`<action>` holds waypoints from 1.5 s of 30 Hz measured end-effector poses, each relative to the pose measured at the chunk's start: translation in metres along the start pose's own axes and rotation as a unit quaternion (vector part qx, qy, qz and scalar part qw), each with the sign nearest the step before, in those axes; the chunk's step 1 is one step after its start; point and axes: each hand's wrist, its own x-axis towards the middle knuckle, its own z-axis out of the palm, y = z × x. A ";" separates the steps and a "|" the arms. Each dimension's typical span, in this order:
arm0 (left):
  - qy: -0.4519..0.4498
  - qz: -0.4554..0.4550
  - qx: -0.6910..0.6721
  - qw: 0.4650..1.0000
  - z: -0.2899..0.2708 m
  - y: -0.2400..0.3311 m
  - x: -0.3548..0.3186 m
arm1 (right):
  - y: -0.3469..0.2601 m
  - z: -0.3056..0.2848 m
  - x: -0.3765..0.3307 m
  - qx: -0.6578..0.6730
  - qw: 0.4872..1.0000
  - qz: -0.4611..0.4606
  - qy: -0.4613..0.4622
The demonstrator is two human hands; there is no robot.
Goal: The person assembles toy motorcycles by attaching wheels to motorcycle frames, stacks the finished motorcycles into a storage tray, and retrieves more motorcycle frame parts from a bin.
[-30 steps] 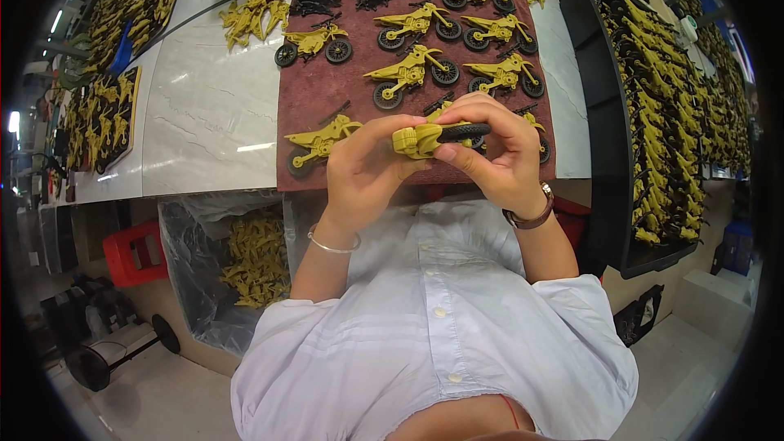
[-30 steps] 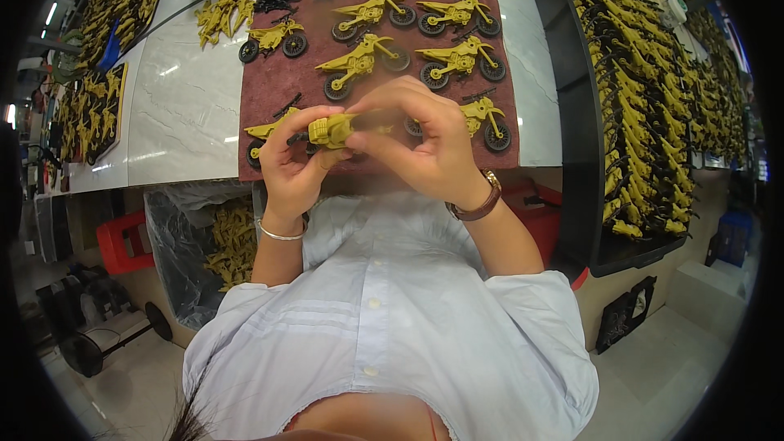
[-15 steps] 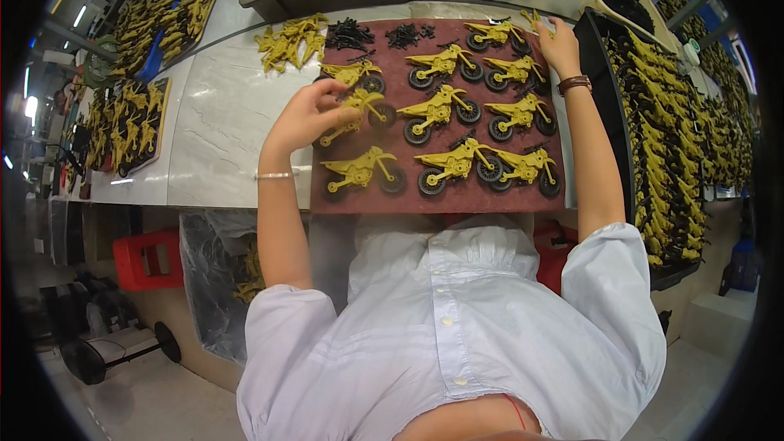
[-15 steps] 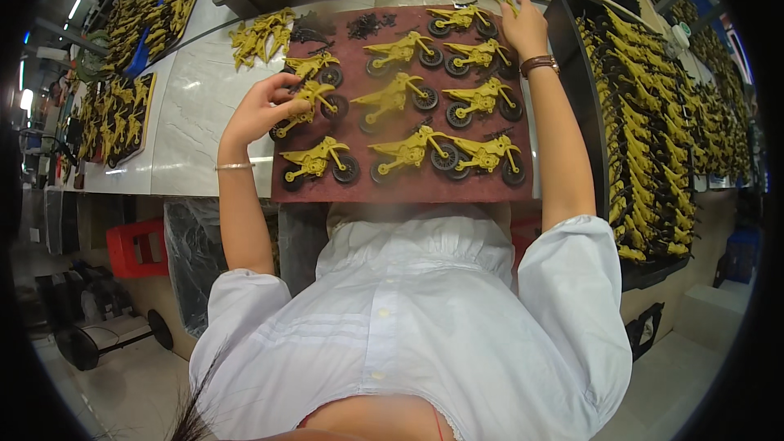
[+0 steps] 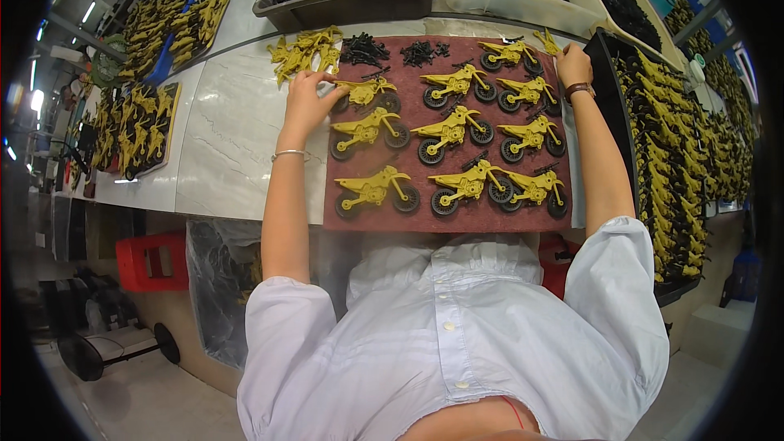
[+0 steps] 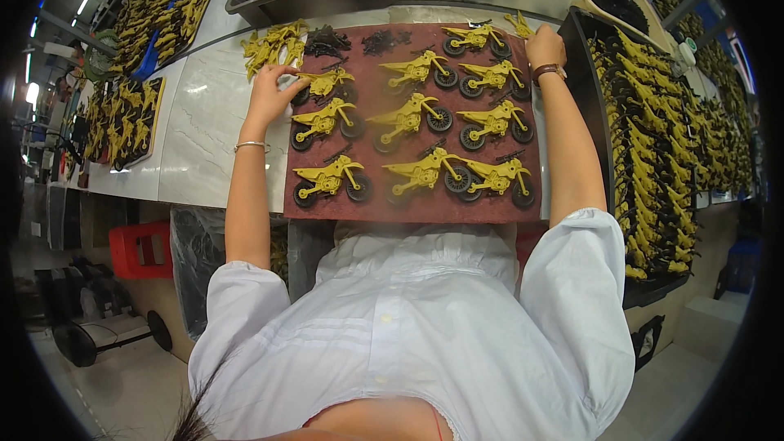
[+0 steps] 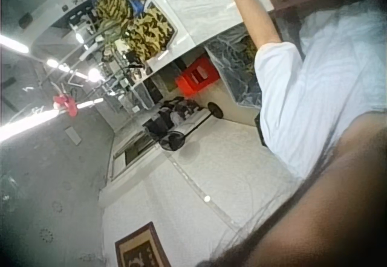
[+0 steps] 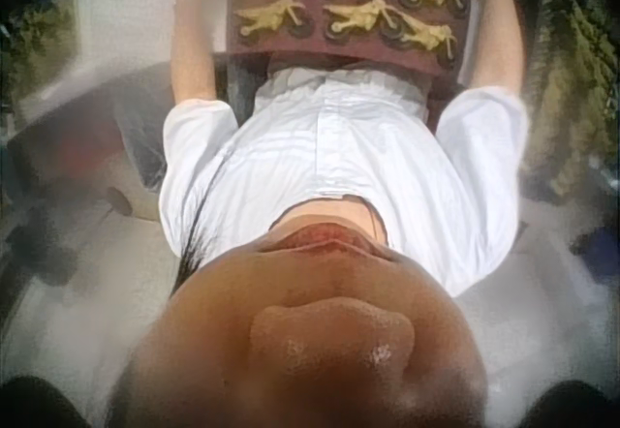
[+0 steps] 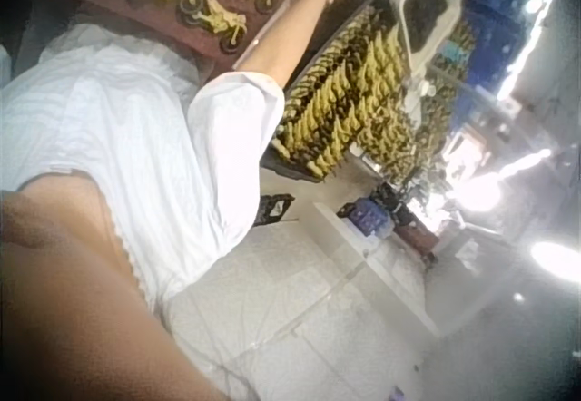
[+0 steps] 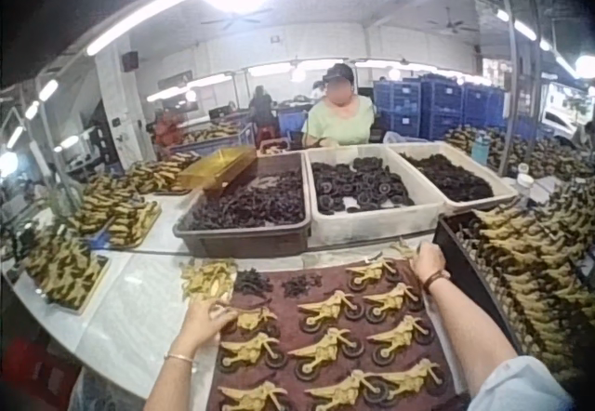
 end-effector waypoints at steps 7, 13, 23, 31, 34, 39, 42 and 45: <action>-0.169 -0.165 -0.472 0.849 -0.021 0.010 -0.001 | -0.019 -0.027 -0.025 -0.065 0.957 -0.145 0.244; -0.138 -0.180 -0.543 0.809 -0.023 0.021 0.009 | -0.051 -0.081 -0.049 0.011 0.918 -0.237 0.319; -0.045 -0.167 -0.690 0.703 -0.014 0.072 0.010 | -0.105 -0.142 -0.145 0.294 0.869 -0.327 0.227; -0.185 -0.234 -0.768 0.567 -0.031 0.168 -0.066 | -0.111 -0.153 -0.213 0.368 0.835 -0.408 0.029; -0.164 -0.260 -0.767 0.563 -0.021 0.178 -0.093 | -0.104 -0.152 -0.230 0.366 0.843 -0.394 -0.020; -0.160 -0.243 -0.800 0.525 -0.020 0.196 -0.113 | -0.095 -0.148 -0.241 0.361 0.846 -0.391 -0.044; -0.142 -0.252 -0.792 0.538 -0.016 0.197 -0.119 | -0.093 -0.150 -0.243 0.364 0.847 -0.383 -0.058; -0.151 -0.243 -0.799 0.530 -0.021 0.201 -0.120 | -0.090 -0.152 -0.246 0.376 0.846 -0.370 -0.078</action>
